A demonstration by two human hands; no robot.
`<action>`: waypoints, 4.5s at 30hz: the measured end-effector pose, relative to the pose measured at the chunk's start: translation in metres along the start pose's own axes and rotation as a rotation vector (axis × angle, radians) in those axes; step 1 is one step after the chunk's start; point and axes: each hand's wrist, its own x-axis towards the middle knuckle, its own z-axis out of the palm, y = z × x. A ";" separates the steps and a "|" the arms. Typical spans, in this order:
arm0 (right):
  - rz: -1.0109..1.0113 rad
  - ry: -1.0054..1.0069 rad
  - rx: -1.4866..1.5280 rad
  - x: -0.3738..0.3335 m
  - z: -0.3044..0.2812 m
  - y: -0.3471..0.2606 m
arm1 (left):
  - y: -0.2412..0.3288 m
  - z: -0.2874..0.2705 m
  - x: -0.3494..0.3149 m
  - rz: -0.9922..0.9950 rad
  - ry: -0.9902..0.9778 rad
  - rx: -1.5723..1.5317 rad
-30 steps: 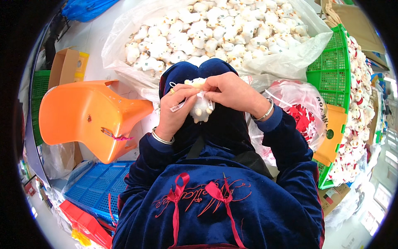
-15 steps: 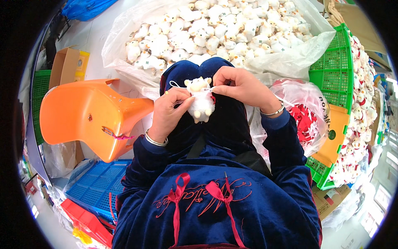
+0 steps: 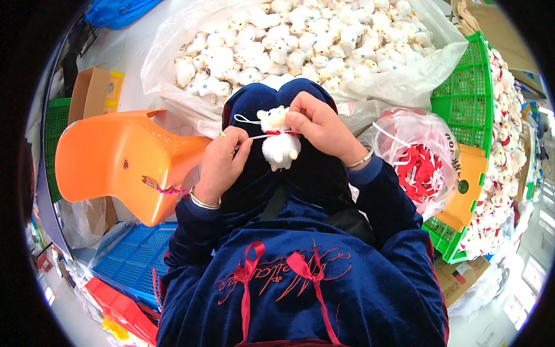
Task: The person ties red ribbons around the necks of small white plush toys. They pick up each toy, wrap the ribbon, and adjust the knot. Finished toys are placed into a green crate.
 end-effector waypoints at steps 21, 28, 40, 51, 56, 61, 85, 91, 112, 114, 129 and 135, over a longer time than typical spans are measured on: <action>-0.444 0.301 -0.475 -0.013 0.037 0.025 | 0.048 0.034 -0.010 0.171 0.061 -0.364; -0.416 0.305 -0.472 -0.023 0.035 0.024 | 0.058 0.027 -0.001 -0.080 -0.107 -0.471; -0.487 0.306 -0.523 -0.028 0.034 0.027 | 0.052 0.028 0.010 -0.504 -0.178 -0.705; -0.334 0.146 -0.384 -0.032 0.018 0.015 | 0.046 0.032 0.009 -0.409 -0.202 -0.582; -0.280 0.017 -0.320 -0.028 0.009 0.008 | 0.046 0.032 0.004 -0.399 -0.201 -0.641; -0.136 0.074 -0.216 -0.026 0.014 0.016 | 0.037 0.031 0.004 -0.257 -0.148 -0.599; -0.270 0.120 -0.338 -0.025 0.011 0.018 | 0.039 0.032 0.012 -0.243 -0.161 -0.447; -0.291 0.216 -0.434 -0.026 0.016 0.008 | 0.045 0.035 0.006 0.119 0.068 -0.013; 0.158 -0.211 0.024 -0.029 -0.014 0.001 | 0.036 0.049 0.001 -0.224 0.060 -0.502; 0.151 -0.185 0.073 -0.027 -0.011 0.003 | 0.036 0.047 0.004 -0.241 0.041 -0.528; 0.326 -0.089 0.207 -0.014 0.000 -0.006 | 0.026 0.048 0.006 -0.350 -0.013 -0.611; 0.315 -0.107 0.187 -0.016 0.002 -0.012 | 0.023 0.052 0.006 -0.334 0.028 -0.639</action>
